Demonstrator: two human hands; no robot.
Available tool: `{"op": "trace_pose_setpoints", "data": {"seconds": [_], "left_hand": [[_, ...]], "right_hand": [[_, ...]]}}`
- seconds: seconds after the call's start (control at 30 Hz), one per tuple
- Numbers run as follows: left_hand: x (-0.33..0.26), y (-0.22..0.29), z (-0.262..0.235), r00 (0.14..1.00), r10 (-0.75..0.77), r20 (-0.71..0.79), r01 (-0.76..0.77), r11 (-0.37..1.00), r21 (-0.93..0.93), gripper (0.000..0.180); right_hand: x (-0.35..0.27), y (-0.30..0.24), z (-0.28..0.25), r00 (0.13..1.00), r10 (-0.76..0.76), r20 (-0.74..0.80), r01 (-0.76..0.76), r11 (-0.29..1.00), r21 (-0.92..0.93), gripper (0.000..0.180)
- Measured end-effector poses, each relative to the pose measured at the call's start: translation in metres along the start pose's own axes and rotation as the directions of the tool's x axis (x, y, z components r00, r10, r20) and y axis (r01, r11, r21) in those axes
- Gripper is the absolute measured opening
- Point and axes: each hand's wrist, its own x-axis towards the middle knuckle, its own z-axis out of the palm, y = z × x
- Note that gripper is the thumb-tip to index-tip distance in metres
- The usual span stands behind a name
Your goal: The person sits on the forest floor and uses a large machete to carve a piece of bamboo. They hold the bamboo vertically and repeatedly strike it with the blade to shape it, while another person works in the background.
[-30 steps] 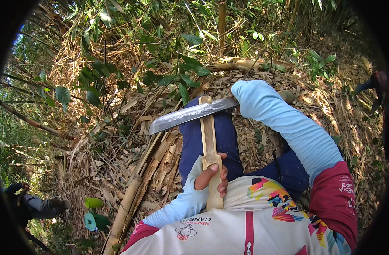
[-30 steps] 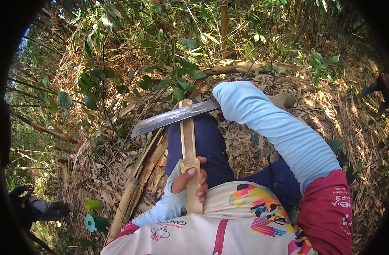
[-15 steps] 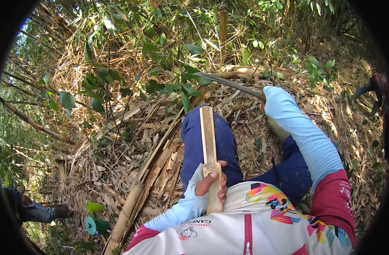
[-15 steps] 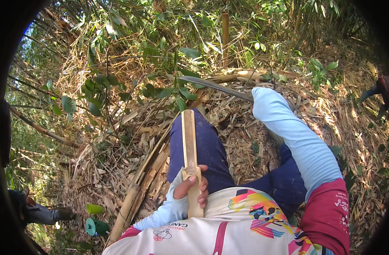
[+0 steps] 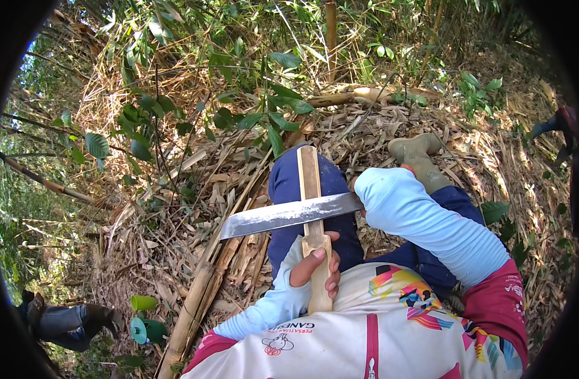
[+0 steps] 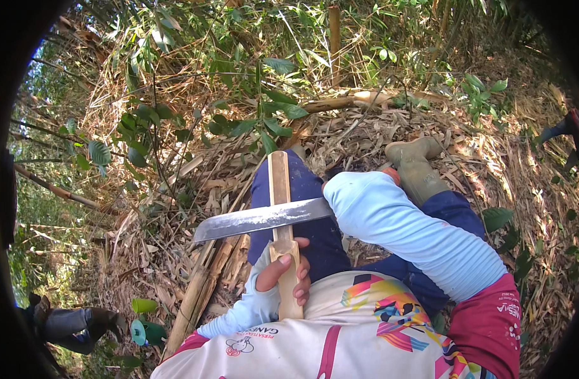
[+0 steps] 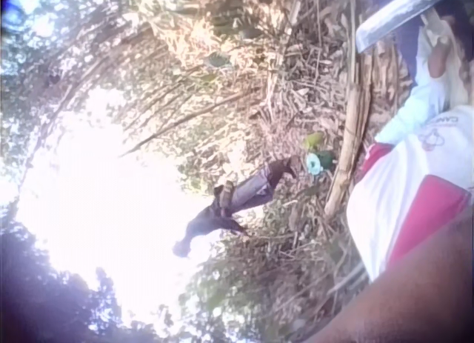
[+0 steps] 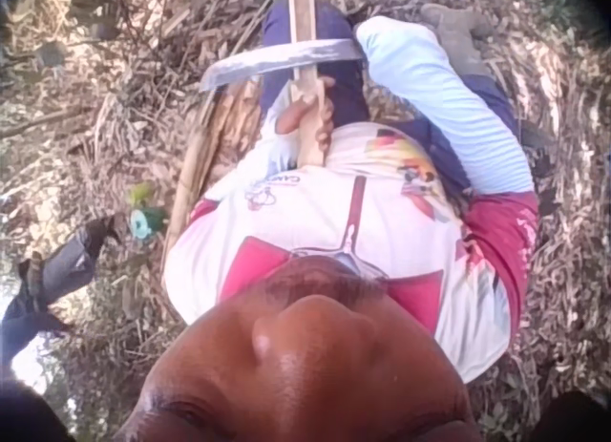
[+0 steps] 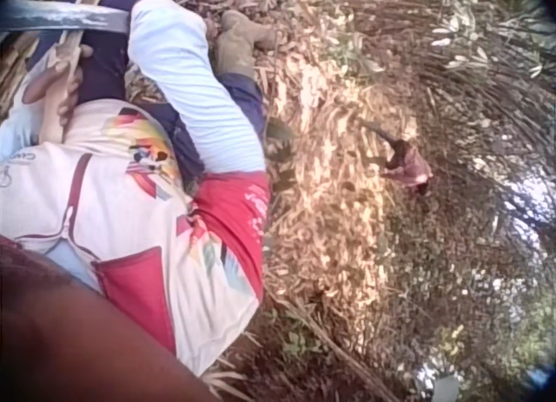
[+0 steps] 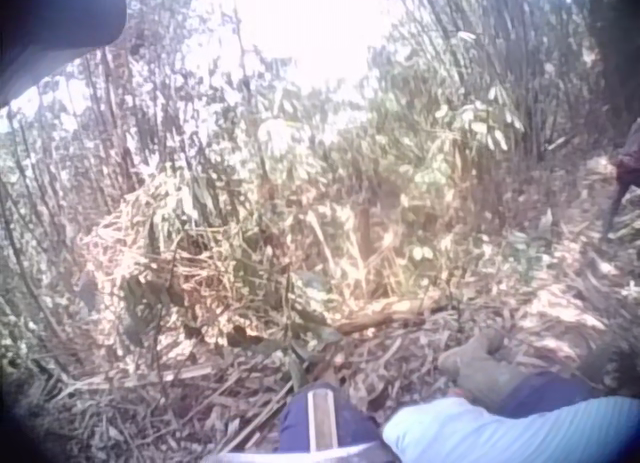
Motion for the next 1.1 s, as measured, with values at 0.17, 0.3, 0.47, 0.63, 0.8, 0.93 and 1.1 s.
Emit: {"op": "trace_pose_setpoints", "data": {"seconds": [0.17,0.3,0.47,0.63,0.8,0.93,1.1], "left_hand": [[0.000,0.000,-0.001,1.000,0.000,0.008,0.000,1.000,0.001,0.045],[-0.001,0.000,-0.001,1.000,0.000,0.001,0.000,1.000,0.004,0.045],[-0.001,0.000,-0.004,1.000,0.011,0.014,-0.011,1.000,0.009,0.045],[-0.003,0.001,-0.001,0.999,0.035,0.031,-0.036,0.999,0.022,0.045],[-0.004,0.004,0.001,0.998,0.069,0.002,-0.069,0.995,0.072,0.047],[-0.005,0.006,0.008,0.997,0.071,-0.015,-0.070,0.997,0.043,0.051],[-0.010,0.006,0.007,0.998,0.054,-0.013,-0.052,0.992,0.119,0.052]], "right_hand": [[0.014,0.010,0.009,0.999,0.036,-0.011,-0.036,0.998,-0.054,0.025],[0.024,0.015,-0.002,0.995,0.075,-0.064,-0.079,0.995,-0.058,0.022],[0.040,0.024,-0.017,0.980,0.178,-0.084,-0.180,0.984,-0.012,0.024],[0.060,0.070,-0.018,0.902,0.348,-0.254,-0.338,0.937,0.085,0.025],[0.047,0.089,0.017,0.884,0.209,-0.418,-0.030,0.918,0.395,0.037],[0.038,0.091,0.043,0.885,0.209,-0.416,0.172,0.683,0.710,0.041],[0.002,0.046,0.014,0.942,0.165,-0.292,0.181,0.483,0.857,0.036]]}}
